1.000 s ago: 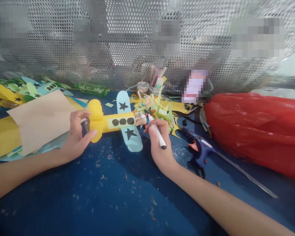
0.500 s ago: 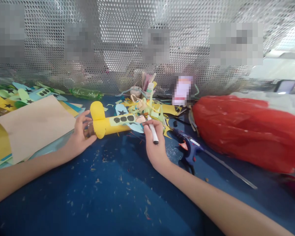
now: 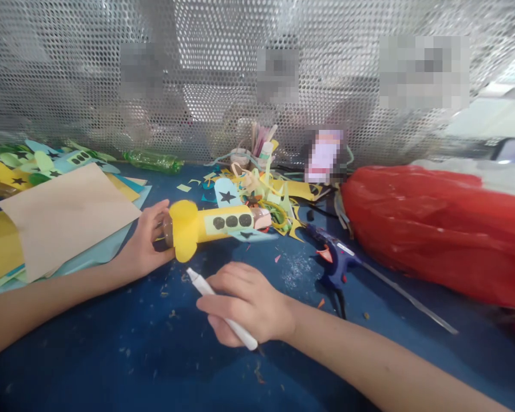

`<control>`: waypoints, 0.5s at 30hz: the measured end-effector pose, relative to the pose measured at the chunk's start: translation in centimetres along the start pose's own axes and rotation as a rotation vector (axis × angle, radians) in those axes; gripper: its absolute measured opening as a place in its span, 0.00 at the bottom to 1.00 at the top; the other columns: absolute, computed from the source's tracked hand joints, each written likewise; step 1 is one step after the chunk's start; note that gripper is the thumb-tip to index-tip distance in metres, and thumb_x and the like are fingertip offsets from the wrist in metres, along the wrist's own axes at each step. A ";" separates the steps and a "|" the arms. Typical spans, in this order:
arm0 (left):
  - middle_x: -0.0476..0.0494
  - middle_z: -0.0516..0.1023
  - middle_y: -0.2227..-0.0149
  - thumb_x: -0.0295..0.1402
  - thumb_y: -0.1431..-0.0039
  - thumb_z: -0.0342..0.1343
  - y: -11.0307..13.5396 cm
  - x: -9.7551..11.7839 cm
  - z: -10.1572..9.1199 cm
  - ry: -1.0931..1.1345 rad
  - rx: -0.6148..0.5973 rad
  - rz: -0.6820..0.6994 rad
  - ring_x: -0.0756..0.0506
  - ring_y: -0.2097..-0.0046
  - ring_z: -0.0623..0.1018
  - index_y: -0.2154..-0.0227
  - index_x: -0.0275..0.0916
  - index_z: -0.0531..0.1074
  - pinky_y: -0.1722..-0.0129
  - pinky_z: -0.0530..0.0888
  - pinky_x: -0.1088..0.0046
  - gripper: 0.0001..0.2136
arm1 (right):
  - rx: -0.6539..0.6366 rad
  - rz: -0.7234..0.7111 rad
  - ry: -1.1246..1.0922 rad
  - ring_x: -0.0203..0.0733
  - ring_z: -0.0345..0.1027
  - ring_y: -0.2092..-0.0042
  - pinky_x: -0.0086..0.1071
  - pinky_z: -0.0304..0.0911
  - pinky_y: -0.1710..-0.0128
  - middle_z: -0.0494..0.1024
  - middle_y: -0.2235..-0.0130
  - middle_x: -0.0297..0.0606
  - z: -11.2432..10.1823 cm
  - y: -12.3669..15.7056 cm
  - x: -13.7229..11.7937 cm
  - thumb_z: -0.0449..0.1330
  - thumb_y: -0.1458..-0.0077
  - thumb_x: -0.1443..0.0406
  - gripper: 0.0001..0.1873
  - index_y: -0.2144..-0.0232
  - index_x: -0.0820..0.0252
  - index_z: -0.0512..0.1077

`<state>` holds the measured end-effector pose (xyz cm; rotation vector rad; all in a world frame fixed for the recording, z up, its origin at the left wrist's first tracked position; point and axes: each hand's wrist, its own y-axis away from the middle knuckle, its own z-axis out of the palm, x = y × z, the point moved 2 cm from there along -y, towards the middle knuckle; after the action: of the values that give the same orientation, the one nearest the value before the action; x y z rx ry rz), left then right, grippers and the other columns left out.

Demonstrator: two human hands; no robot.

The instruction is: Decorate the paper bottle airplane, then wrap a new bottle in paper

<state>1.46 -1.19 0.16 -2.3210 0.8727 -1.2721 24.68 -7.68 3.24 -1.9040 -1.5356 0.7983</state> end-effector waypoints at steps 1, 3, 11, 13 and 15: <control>0.37 0.59 0.44 0.31 0.47 0.62 0.0 0.3 0.0 -0.028 -0.019 0.031 0.38 0.43 0.66 0.37 0.50 0.49 0.48 0.73 0.52 0.38 | -0.003 0.030 -0.018 0.40 0.66 0.69 0.35 0.66 0.71 0.71 0.69 0.37 0.1 -0.2 -0.1 0.55 0.47 0.70 0.15 0.56 0.57 0.63; 0.37 0.59 0.45 0.30 0.48 0.62 0.0 0.6 -0.1 -0.071 -0.049 0.058 0.37 0.43 0.65 0.37 0.48 0.50 0.47 0.72 0.51 0.38 | -0.007 0.109 -0.053 0.41 0.67 0.68 0.36 0.66 0.70 0.71 0.69 0.37 0.3 -0.4 -0.2 0.56 0.47 0.68 0.13 0.57 0.57 0.64; 0.37 0.64 0.46 0.30 0.46 0.60 -0.4 1.4 -0.1 -0.123 -0.106 0.088 0.38 0.44 0.66 0.37 0.46 0.51 0.46 0.71 0.52 0.35 | 0.071 0.513 -0.120 0.41 0.70 0.68 0.36 0.67 0.69 0.73 0.67 0.36 0.1 0.4 0.6 0.53 0.43 0.70 0.11 0.57 0.54 0.62; 0.37 0.65 0.47 0.31 0.45 0.59 -0.4 1.6 -0.2 -0.126 -0.102 0.107 0.39 0.45 0.67 0.38 0.47 0.52 0.47 0.72 0.54 0.33 | 0.065 0.484 -0.115 0.40 0.69 0.69 0.35 0.67 0.70 0.73 0.69 0.35 0.1 0.1 0.3 0.55 0.44 0.72 0.11 0.60 0.54 0.62; 0.37 0.65 0.48 0.31 0.44 0.59 -0.4 1.9 -0.2 -0.133 -0.099 0.138 0.40 0.45 0.68 0.38 0.47 0.53 0.48 0.72 0.55 0.32 | 0.042 0.448 -0.111 0.39 0.69 0.68 0.34 0.67 0.69 0.74 0.69 0.35 0.1 -0.4 0.0 0.56 0.45 0.73 0.12 0.60 0.53 0.64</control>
<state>2.15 -2.14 1.68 -2.3438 1.0521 -1.0273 24.36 -7.61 3.45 -2.2378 -1.1493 1.1335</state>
